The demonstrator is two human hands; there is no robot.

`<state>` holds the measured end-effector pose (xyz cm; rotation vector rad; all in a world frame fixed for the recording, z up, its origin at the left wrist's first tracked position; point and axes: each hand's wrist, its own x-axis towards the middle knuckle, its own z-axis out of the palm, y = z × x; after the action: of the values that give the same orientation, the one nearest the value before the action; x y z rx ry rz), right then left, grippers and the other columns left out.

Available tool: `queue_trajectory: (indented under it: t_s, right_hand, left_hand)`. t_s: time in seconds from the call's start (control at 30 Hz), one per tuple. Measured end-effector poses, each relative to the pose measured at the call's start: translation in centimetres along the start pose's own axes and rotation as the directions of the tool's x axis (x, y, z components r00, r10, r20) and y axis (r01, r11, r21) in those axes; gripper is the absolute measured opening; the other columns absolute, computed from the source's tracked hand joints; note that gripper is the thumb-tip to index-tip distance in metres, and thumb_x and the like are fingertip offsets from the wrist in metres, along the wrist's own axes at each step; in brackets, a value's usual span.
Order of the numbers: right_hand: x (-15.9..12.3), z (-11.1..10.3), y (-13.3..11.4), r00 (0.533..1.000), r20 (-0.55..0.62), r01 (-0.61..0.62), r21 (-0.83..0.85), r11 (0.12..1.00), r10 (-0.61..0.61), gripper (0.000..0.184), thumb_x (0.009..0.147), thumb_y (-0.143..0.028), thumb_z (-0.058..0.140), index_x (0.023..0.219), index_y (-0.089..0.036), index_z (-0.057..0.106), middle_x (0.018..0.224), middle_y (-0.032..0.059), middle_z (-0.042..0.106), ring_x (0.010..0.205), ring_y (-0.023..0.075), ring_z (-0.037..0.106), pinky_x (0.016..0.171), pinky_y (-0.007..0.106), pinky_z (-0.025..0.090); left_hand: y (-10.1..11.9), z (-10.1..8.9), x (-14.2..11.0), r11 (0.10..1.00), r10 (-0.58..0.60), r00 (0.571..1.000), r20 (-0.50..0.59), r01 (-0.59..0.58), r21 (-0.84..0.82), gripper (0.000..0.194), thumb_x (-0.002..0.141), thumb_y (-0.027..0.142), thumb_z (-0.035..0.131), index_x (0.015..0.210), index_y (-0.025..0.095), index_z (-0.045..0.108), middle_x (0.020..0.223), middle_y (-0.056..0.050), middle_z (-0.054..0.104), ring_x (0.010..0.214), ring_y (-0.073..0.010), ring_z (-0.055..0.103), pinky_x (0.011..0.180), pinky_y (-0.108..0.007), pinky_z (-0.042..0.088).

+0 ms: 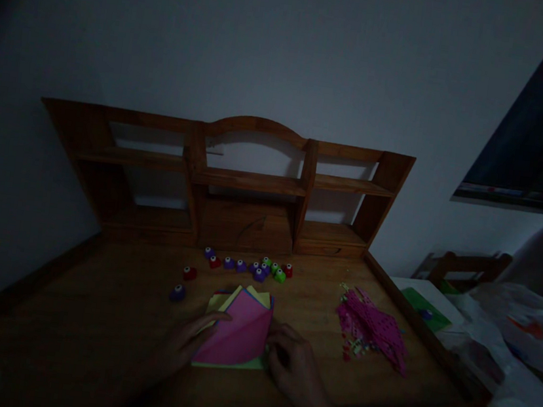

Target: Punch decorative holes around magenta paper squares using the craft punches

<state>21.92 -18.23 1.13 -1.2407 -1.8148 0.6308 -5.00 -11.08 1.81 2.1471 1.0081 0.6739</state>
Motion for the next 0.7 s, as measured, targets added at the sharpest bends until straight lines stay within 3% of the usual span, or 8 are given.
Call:
queue_trajectory:
  t_s: [0.23, 0.4, 0.5, 0.7]
  right_hand:
    - [-0.5, -0.6, 1.1, 0.997, -0.054, -0.058, -0.03, 0.998, 0.056, 0.019, 0.091, -0.023, 0.05, 0.086, -0.019, 0.068, 0.092, 0.0072, 0.065, 0.089, 0.0211, 0.062, 0.078, 0.032, 0.047]
    - [-0.8, -0.9, 1.1, 0.995, -0.067, -0.078, -0.034, 0.996, 0.076, 0.019, 0.092, -0.027, 0.05, 0.089, -0.019, 0.068, 0.093, 0.008, 0.065, 0.089, 0.0218, 0.062, 0.079, 0.032, 0.047]
    - [-0.8, -0.8, 1.2, 0.996, -0.067, -0.069, -0.03, 0.997, 0.066, 0.019, 0.092, -0.027, 0.05, 0.089, -0.019, 0.068, 0.092, 0.0079, 0.065, 0.088, 0.0217, 0.062, 0.078, 0.032, 0.047]
    - [-0.9, -0.7, 1.2, 0.997, -0.054, -0.065, -0.025, 0.998, 0.064, 0.019, 0.092, -0.026, 0.049, 0.089, -0.02, 0.067, 0.092, 0.0073, 0.065, 0.088, 0.0212, 0.062, 0.079, 0.032, 0.047]
  left_hand:
    - [-0.2, 0.1, -0.1, 1.0, -0.007, 1.0, 0.003, 0.007, 0.002, 0.039, 0.098, 0.033, 0.035, 0.132, 0.033, 0.055, 0.127, 0.0, 0.063, 0.114, -0.0189, 0.058, 0.098, -0.033, 0.046]
    - [-0.5, -0.3, -0.5, 0.991, 0.085, 0.995, 0.054, -0.09, 0.098, 0.041, 0.097, 0.025, 0.033, 0.132, 0.034, 0.055, 0.13, 0.001, 0.06, 0.117, -0.0188, 0.055, 0.102, -0.035, 0.042]
    - [-0.8, -0.3, -0.7, 0.979, 0.126, 0.987, 0.097, -0.14, 0.147, 0.045, 0.097, 0.023, 0.032, 0.137, 0.034, 0.049, 0.134, 0.0, 0.057, 0.119, -0.0192, 0.053, 0.103, -0.036, 0.041]
    - [-0.8, 0.2, -0.7, 0.984, 0.066, 0.996, 0.061, -0.075, 0.16, 0.048, 0.099, 0.029, 0.03, 0.147, 0.036, 0.032, 0.132, -0.002, 0.058, 0.115, -0.0201, 0.056, 0.101, -0.037, 0.044]
